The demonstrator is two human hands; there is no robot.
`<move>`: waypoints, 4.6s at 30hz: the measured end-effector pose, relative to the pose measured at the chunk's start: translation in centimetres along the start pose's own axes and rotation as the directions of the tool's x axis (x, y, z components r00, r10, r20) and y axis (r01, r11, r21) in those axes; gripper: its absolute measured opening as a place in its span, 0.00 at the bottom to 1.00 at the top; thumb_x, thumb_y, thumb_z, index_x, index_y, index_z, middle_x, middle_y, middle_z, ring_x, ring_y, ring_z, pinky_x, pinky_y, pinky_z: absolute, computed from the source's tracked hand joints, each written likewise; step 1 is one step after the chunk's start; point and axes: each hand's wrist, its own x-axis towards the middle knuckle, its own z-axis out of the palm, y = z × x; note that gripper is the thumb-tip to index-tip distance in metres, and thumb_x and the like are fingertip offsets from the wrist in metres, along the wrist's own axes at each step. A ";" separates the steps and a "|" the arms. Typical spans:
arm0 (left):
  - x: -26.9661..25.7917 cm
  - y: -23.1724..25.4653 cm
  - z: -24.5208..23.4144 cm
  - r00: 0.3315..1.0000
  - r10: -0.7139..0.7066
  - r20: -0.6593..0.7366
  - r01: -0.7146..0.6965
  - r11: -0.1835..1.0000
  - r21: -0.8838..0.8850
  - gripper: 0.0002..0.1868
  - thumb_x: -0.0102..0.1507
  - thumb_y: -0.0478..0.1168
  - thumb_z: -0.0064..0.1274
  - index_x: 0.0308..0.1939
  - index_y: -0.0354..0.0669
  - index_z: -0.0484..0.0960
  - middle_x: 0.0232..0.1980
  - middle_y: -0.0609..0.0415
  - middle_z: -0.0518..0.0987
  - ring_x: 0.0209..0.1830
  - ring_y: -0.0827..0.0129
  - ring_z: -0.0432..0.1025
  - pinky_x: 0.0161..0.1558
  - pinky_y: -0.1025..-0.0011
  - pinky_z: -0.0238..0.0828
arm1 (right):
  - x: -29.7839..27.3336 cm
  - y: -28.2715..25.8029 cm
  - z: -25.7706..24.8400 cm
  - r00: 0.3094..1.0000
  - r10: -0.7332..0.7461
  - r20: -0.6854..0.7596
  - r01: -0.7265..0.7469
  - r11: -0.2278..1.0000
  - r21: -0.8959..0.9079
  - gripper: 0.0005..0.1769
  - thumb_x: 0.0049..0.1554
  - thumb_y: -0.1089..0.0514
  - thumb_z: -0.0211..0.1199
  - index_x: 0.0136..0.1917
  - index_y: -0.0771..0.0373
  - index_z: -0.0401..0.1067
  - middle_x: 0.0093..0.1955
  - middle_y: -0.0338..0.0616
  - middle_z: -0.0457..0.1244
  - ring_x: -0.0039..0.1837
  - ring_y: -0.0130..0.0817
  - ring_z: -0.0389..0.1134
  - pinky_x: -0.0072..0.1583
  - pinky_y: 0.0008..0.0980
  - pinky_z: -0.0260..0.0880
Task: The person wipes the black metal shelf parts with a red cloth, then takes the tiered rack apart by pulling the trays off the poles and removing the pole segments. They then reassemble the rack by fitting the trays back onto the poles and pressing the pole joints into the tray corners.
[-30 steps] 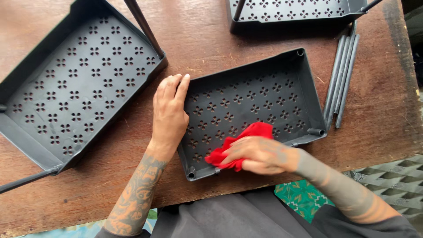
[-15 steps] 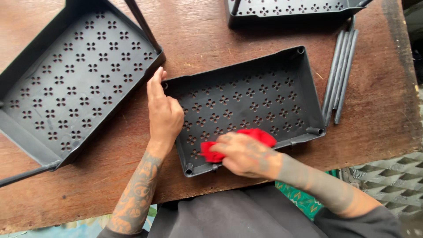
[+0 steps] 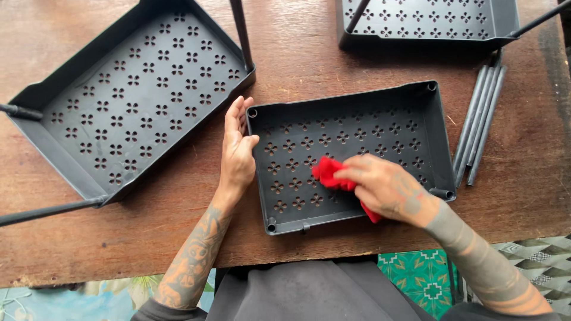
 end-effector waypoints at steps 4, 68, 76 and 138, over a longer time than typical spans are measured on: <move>-2.5 0.7 -1.1 0.997 -0.060 0.058 0.060 0.998 0.000 0.42 0.60 0.27 0.42 0.79 0.31 0.49 0.81 0.38 0.57 0.83 0.53 0.53 0.81 0.60 0.45 | 4.9 -1.3 -0.6 0.968 -0.092 -0.233 0.080 0.995 -0.063 0.25 0.51 0.69 0.61 0.63 0.63 0.69 0.60 0.53 0.64 0.61 0.51 0.68 0.60 0.42 0.71; -6.1 7.5 1.7 0.876 0.209 0.435 -0.473 0.545 0.692 0.21 0.59 0.30 0.51 0.56 0.39 0.75 0.59 0.46 0.75 0.59 0.52 0.71 0.64 0.54 0.66 | -4.3 -6.5 1.2 0.938 -0.155 -0.309 0.093 0.974 -0.208 0.17 0.47 0.65 0.64 0.52 0.61 0.77 0.58 0.45 0.67 0.57 0.45 0.69 0.57 0.44 0.69; -8.2 7.2 4.3 0.834 0.061 0.548 -0.442 0.668 0.599 0.13 0.59 0.31 0.53 0.48 0.36 0.77 0.42 0.47 0.77 0.38 0.55 0.73 0.41 0.61 0.70 | -6.6 -5.2 6.3 0.952 -0.158 -0.264 0.047 0.922 -0.383 0.14 0.51 0.59 0.63 0.52 0.59 0.76 0.63 0.45 0.65 0.60 0.40 0.66 0.59 0.45 0.65; -0.3 3.2 8.9 0.668 -0.257 0.699 -0.606 0.357 0.711 0.51 0.55 0.64 0.58 0.77 0.49 0.59 0.82 0.42 0.51 0.78 0.48 0.44 0.70 0.38 0.33 | -0.6 4.2 -7.9 0.759 0.025 -0.651 -0.473 0.708 -0.524 0.14 0.53 0.65 0.64 0.54 0.62 0.74 0.49 0.45 0.64 0.51 0.41 0.68 0.50 0.42 0.70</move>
